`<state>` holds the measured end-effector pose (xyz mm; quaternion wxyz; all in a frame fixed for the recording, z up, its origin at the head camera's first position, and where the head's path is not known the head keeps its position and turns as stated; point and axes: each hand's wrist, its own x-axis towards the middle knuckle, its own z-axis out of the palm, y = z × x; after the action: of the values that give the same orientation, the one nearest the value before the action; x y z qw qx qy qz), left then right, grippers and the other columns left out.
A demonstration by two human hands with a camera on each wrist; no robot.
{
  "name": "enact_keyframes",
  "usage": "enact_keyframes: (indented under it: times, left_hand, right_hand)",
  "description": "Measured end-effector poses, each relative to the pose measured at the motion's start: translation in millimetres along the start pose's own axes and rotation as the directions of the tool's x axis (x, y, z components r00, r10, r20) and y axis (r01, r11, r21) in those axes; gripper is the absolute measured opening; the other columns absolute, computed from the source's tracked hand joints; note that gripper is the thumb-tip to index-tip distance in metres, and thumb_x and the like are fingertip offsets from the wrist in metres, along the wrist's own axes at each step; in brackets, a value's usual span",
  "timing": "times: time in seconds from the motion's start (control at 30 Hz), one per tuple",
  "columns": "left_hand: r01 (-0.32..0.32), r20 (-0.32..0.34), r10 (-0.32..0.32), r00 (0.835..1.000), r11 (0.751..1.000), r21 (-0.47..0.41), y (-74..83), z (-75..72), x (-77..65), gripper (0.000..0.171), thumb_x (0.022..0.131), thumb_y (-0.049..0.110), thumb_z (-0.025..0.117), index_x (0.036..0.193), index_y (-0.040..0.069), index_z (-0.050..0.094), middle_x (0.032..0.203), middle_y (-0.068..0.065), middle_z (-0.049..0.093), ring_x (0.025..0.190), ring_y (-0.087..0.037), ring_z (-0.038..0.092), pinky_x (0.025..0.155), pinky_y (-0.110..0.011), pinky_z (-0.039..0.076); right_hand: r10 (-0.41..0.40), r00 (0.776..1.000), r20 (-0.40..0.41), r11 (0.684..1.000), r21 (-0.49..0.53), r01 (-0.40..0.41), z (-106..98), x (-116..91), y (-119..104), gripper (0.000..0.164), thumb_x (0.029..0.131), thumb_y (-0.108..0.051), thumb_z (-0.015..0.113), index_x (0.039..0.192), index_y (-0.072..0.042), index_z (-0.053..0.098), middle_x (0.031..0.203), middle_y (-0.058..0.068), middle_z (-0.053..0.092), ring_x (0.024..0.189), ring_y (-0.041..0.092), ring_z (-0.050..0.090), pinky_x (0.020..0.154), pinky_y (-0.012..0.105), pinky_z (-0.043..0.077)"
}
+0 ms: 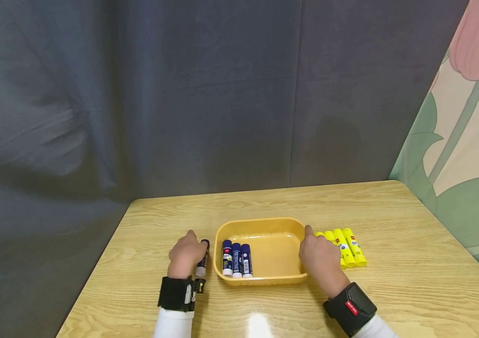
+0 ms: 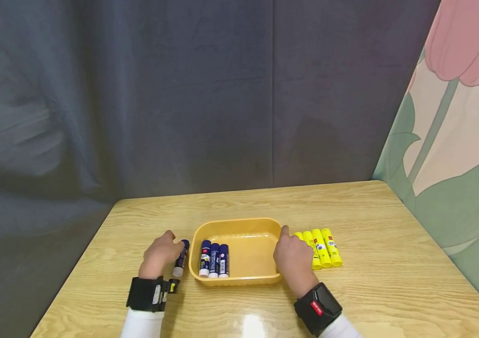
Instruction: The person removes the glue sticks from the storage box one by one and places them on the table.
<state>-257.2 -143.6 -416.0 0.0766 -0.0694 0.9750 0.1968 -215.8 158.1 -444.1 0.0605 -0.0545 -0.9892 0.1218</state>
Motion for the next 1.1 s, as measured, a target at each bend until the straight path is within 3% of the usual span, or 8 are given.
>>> enact_keyframes:
  times: [0.73, 0.9, 1.1]
  left_hand:
    - [0.027, 0.007, -0.027, 1.000, 0.999, 0.027, 1.9, 0.8, 0.3, 0.038, 0.090, 0.029, 0.050, 0.107, -0.006, 0.054, 0.075, -0.013, 0.056, 0.064, -0.026, 0.052, 0.061, -0.043, 0.046]
    - [-0.026, -0.042, 0.027, 0.999, 0.999, 0.042, 16.0, -4.2, -10.6, 0.039, 0.090, 0.029, 0.050, 0.109, -0.004, 0.054, 0.077, -0.012, 0.056, 0.062, -0.023, 0.052, 0.055, -0.040, 0.045]
    - [-0.130, -0.141, 0.132, 0.981, 0.991, 0.023, 41.8, -3.8, -31.7, 0.024, 0.087, 0.028, 0.059, 0.080, 0.005, 0.055, 0.065, -0.006, 0.052, 0.053, -0.019, 0.049, 0.046, -0.033, 0.040]
  right_hand:
    - [-0.012, 0.999, -0.042, 1.000, -0.022, 0.011, 3.8, 1.0, 1.9, 0.042, 0.090, -0.015, 0.046, 0.127, 0.004, 0.046, 0.051, 0.011, 0.046, 0.036, 0.019, 0.041, 0.029, 0.030, 0.033]
    - [-0.009, 0.999, -0.037, 1.000, -0.017, 0.008, 2.7, 0.3, 1.6, 0.042, 0.090, -0.015, 0.046, 0.127, 0.004, 0.046, 0.051, 0.011, 0.045, 0.036, 0.019, 0.041, 0.029, 0.030, 0.032]
    - [-0.018, 0.998, -0.052, 1.000, -0.017, 0.017, 3.2, -0.1, 1.5, 0.041, 0.089, -0.014, 0.047, 0.125, 0.005, 0.047, 0.051, 0.011, 0.046, 0.036, 0.019, 0.041, 0.029, 0.030, 0.032]
